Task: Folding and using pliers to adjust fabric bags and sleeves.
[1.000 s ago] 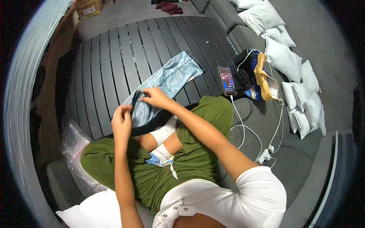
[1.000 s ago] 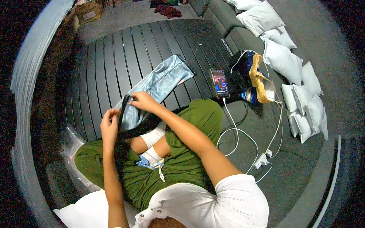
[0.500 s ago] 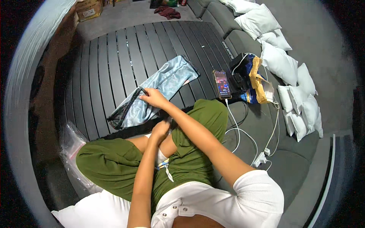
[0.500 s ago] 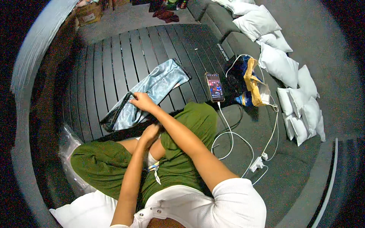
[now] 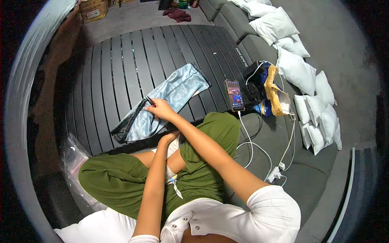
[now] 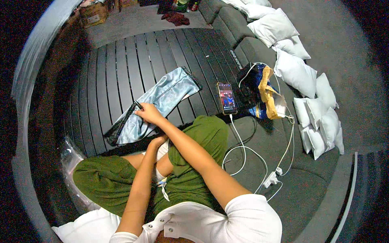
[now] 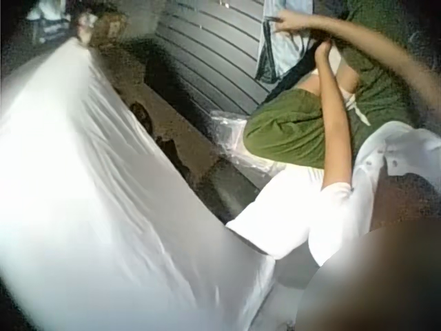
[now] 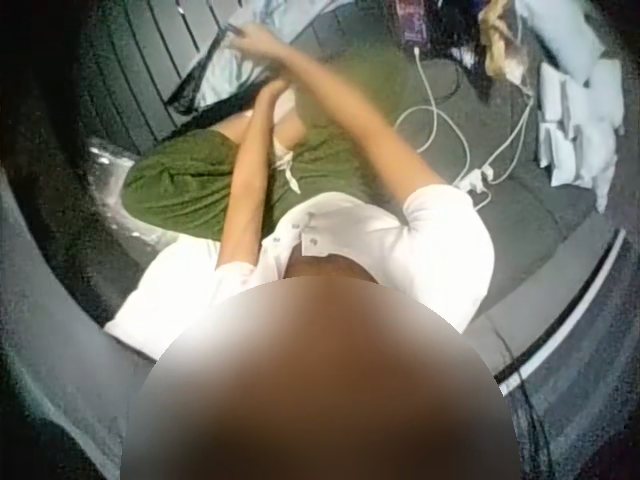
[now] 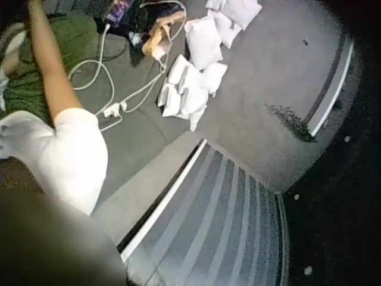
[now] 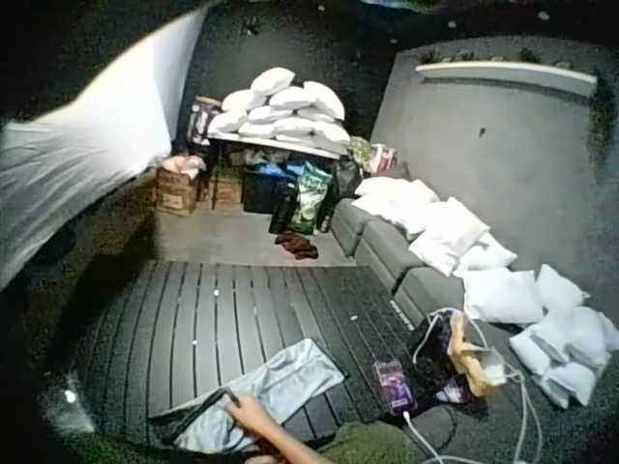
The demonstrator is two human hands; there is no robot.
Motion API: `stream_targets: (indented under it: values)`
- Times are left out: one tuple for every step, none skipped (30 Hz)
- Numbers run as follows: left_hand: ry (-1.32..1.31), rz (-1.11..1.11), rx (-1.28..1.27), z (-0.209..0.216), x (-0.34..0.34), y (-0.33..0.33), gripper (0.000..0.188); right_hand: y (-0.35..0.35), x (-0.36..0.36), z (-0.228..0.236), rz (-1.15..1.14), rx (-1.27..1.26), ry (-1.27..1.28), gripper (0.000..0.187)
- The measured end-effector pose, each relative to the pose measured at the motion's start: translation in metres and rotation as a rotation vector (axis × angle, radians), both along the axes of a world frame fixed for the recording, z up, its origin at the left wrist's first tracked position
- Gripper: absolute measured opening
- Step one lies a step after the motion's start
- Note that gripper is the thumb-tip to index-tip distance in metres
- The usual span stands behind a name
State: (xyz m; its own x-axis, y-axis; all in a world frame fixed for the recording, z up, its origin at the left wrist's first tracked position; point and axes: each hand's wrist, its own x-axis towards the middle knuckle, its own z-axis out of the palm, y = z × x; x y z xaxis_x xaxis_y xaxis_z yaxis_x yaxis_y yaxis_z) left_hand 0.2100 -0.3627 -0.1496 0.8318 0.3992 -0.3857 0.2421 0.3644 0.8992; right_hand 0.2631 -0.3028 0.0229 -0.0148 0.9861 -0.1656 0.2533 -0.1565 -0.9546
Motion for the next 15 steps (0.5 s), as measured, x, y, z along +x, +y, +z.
stream_targets:
  values:
    - [-0.005, -0.008, -0.006, -0.004, 0.004, 0.0, 0.059, -0.001, 0.005, -0.002, -0.008, -0.006, -0.005, 0.02]
    - [-0.021, -0.022, -0.024, -0.007, 0.007, -0.001, 0.06, -0.001, 0.008, -0.003, -0.023, -0.004, -0.013, 0.02]
    - [-0.036, -0.033, -0.042, -0.009, 0.009, -0.001, 0.061, -0.002, 0.009, -0.004, -0.035, -0.002, -0.019, 0.02]
    - [-0.035, -0.031, -0.043, -0.011, 0.008, 0.0, 0.061, -0.001, 0.009, -0.003, -0.033, -0.003, -0.019, 0.02]
    - [-0.042, -0.016, -0.07, -0.012, 0.006, 0.001, 0.062, -0.001, 0.007, -0.001, -0.033, -0.009, -0.018, 0.02]
    - [-0.048, 0.003, -0.096, -0.013, 0.003, 0.002, 0.062, 0.0, 0.003, 0.001, -0.03, -0.013, -0.016, 0.02]
    - [-0.053, -0.003, -0.099, -0.008, 0.006, 0.001, 0.062, -0.001, 0.007, 0.0, -0.035, -0.016, -0.021, 0.02]
    - [-0.025, 0.003, -0.063, -0.002, 0.008, 0.001, 0.061, -0.001, 0.01, -0.001, -0.035, -0.004, -0.041, 0.02]
    - [0.004, 0.01, -0.026, 0.004, 0.01, 0.001, 0.06, -0.001, 0.012, -0.002, -0.034, 0.008, -0.06, 0.02]
    - [0.003, 0.012, -0.026, 0.011, 0.009, 0.001, 0.06, -0.002, 0.012, -0.001, -0.031, 0.008, -0.061, 0.02]
    - [0.02, 0.001, 0.02, 0.018, 0.009, 0.0, 0.06, -0.002, 0.011, 0.0, -0.032, -0.012, -0.046, 0.02]
    - [0.037, -0.009, 0.066, 0.025, 0.008, -0.001, 0.059, -0.004, 0.011, 0.0, -0.032, -0.033, -0.031, 0.02]
    - [0.056, -0.014, 0.114, 0.031, 0.007, -0.001, 0.058, -0.004, 0.01, 0.0, -0.022, -0.032, -0.031, 0.02]
    - [0.075, -0.019, 0.161, 0.036, 0.005, -0.002, 0.057, -0.005, 0.01, 0.0, -0.037, -0.045, -0.014, 0.02]
    - [0.095, -0.024, 0.207, 0.04, 0.004, -0.002, 0.057, -0.005, 0.01, -0.001, -0.053, -0.06, 0.002, 0.02]
